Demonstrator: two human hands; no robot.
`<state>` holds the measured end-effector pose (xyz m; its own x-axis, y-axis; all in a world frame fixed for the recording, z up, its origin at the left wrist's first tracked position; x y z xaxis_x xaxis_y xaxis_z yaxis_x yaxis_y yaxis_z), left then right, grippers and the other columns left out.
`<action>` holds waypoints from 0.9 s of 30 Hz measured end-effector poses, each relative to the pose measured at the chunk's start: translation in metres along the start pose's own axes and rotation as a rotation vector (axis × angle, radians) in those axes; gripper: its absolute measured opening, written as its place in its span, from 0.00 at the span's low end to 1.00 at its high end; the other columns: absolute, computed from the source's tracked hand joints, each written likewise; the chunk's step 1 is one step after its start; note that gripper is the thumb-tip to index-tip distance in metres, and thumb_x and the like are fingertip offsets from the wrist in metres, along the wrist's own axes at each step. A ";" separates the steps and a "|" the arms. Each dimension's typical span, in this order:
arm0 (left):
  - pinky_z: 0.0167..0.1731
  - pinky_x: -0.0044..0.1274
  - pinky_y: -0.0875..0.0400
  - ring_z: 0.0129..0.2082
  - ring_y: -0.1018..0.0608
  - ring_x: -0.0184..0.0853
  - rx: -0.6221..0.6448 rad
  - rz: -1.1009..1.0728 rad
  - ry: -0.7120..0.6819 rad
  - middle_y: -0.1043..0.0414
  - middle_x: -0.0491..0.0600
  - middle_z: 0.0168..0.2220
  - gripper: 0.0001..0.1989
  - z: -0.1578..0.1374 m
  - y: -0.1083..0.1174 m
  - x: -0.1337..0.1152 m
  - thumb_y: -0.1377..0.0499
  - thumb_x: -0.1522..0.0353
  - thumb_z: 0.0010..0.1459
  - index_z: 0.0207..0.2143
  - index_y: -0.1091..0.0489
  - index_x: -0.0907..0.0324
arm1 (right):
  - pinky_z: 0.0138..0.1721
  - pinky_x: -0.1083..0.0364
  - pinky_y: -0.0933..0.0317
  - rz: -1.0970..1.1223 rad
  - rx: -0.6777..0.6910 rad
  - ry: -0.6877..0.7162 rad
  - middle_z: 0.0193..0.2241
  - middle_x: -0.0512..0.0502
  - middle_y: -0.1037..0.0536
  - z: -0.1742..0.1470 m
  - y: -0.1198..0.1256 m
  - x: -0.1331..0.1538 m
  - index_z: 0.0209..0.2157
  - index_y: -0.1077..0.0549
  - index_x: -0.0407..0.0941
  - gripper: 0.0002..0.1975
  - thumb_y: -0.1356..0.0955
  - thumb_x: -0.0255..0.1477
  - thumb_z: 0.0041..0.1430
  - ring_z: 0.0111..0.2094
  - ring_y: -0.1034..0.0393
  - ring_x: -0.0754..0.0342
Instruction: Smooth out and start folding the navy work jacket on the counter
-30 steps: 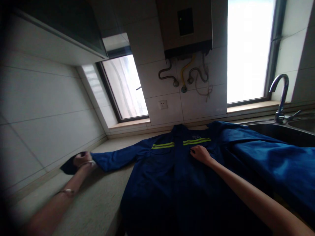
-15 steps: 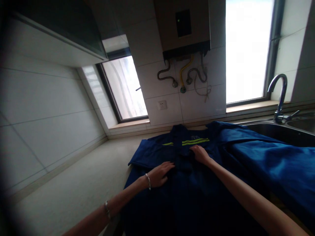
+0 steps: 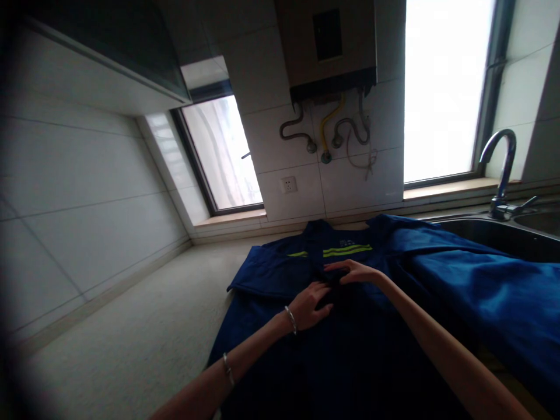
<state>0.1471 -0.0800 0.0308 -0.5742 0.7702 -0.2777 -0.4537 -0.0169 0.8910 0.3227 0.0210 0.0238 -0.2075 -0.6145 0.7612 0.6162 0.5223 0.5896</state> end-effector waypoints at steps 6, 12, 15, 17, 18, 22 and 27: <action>0.53 0.28 0.40 0.53 0.34 0.36 -0.031 0.014 0.057 0.33 0.51 0.52 0.18 -0.005 -0.001 0.001 0.50 0.62 0.61 0.49 0.32 0.60 | 0.56 0.45 0.47 -0.231 -0.248 0.076 0.45 0.45 0.25 0.009 -0.013 -0.004 0.41 0.23 0.47 0.14 0.32 0.32 0.51 0.55 0.40 0.46; 0.39 0.24 0.35 0.35 0.26 0.33 -0.105 0.018 0.323 0.25 0.50 0.31 0.19 0.002 0.003 0.014 0.53 0.64 0.62 0.27 0.26 0.61 | 0.36 0.54 0.35 -0.100 -0.176 -0.128 0.30 0.46 0.22 0.005 -0.004 -0.007 0.35 0.21 0.42 0.17 0.30 0.39 0.48 0.32 0.28 0.51; 0.35 0.24 0.36 0.31 0.27 0.34 -0.111 0.066 0.402 0.27 0.50 0.29 0.19 0.008 0.003 0.014 0.49 0.59 0.59 0.26 0.27 0.61 | 0.33 0.56 0.37 -0.035 -0.156 -0.176 0.31 0.46 0.22 0.004 -0.005 -0.004 0.36 0.22 0.40 0.19 0.29 0.40 0.46 0.32 0.29 0.51; 0.34 0.25 0.35 0.34 0.27 0.37 -0.100 0.104 0.413 0.28 0.52 0.32 0.22 0.010 0.001 0.008 0.45 0.51 0.53 0.30 0.28 0.62 | 0.34 0.56 0.37 -0.014 -0.133 -0.161 0.32 0.45 0.22 0.004 -0.008 0.001 0.36 0.22 0.40 0.20 0.29 0.40 0.46 0.33 0.29 0.51; 0.34 0.26 0.34 0.36 0.27 0.39 -0.090 0.129 0.418 0.28 0.54 0.33 0.26 0.010 0.000 0.004 0.44 0.48 0.49 0.31 0.28 0.63 | 0.35 0.57 0.37 -0.019 -0.122 -0.156 0.32 0.45 0.21 0.004 -0.010 0.003 0.36 0.21 0.40 0.19 0.30 0.40 0.47 0.33 0.29 0.51; 0.36 0.29 0.33 0.40 0.28 0.44 -0.049 0.208 0.421 0.30 0.57 0.38 0.30 0.008 -0.002 -0.013 0.42 0.47 0.45 0.37 0.30 0.64 | 0.32 0.58 0.39 -0.068 -0.078 -0.158 0.30 0.46 0.22 0.004 -0.013 0.007 0.35 0.21 0.40 0.19 0.30 0.40 0.47 0.31 0.30 0.53; 0.35 0.24 0.33 0.38 0.26 0.39 0.045 0.095 0.473 0.27 0.54 0.37 0.18 0.010 0.009 -0.011 0.46 0.59 0.53 0.38 0.28 0.63 | 0.30 0.58 0.40 -0.051 -0.140 -0.189 0.29 0.46 0.22 0.005 -0.011 0.001 0.35 0.21 0.39 0.19 0.30 0.40 0.47 0.29 0.31 0.54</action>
<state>0.1564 -0.0819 0.0452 -0.8632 0.3924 -0.3178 -0.3603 -0.0376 0.9321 0.3117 0.0177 0.0191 -0.3715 -0.5099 0.7759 0.6977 0.3980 0.5956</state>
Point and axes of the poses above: each hand's wrist, its own z-axis towards the middle knuckle, its own y-axis out of the back of the hand, x = y × z, the point moved 4 cm from there along z, towards the middle knuckle
